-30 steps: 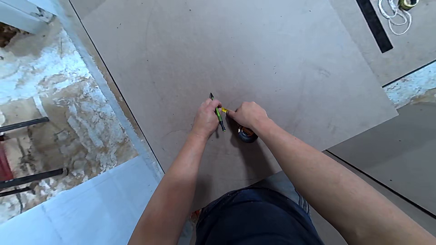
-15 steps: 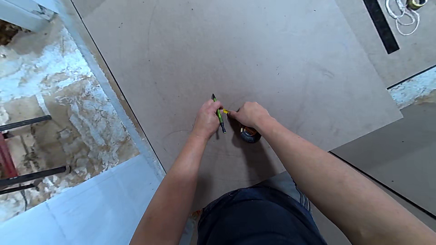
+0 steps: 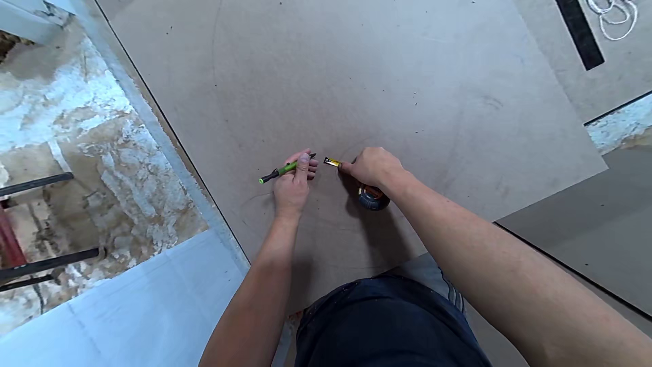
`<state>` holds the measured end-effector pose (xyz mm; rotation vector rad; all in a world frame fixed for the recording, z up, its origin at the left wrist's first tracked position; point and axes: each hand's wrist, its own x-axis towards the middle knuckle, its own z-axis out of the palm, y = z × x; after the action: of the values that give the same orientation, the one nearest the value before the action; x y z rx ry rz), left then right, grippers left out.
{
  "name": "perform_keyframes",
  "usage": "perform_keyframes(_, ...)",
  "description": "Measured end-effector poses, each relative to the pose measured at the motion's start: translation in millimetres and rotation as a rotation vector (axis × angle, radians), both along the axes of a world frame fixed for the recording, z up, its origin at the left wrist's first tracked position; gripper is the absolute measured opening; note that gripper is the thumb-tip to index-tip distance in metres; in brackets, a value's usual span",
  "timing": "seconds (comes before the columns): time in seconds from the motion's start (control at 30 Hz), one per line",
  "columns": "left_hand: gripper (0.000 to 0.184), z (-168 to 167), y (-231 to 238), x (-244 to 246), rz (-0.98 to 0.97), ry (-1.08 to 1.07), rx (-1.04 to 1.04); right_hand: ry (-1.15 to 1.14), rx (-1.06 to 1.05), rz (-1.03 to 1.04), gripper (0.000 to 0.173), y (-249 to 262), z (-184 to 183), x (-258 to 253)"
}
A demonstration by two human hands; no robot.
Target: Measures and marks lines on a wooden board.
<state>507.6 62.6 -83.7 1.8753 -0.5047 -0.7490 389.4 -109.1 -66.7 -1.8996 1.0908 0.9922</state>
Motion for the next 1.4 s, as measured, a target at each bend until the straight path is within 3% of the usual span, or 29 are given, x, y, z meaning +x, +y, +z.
perform_keyframes(0.17,0.012,-6.4,-14.2,-6.2,0.097,0.040,0.142,-0.014,-0.012,-0.015,0.071,1.2,2.2,-0.8)
perform_keyframes(0.43,0.010,-9.8,-23.2,-12.7,0.057,-0.089,0.295,-0.012,-0.010,0.007,0.071,0.6,3.4,-0.8)
perform_keyframes(0.67,0.013,6.2,-42.5,-14.0,-0.055,-0.203,0.582,-0.007,-0.007,0.000,0.070,-0.2,4.0,0.2)
perform_keyframes(1.03,0.013,2.7,-40.1,-8.2,-0.063,-0.176,0.535,-0.040,-0.013,-0.025,0.067,5.1,12.6,-1.6)
perform_keyframes(1.17,0.015,-8.1,-42.3,9.7,-0.069,-0.187,0.307,-0.232,0.028,-0.325,0.068,0.8,-0.4,-30.1)
perform_keyframes(1.3,0.033,-31.6,-42.6,29.5,-0.312,-0.678,0.217,-0.328,0.031,-0.745,0.070,-7.3,-5.2,-67.8)
perform_keyframes(1.4,0.034,-46.4,-46.2,29.1,-0.414,-0.857,0.207,-0.315,0.055,-0.883,0.070,-16.3,-6.4,-81.3)
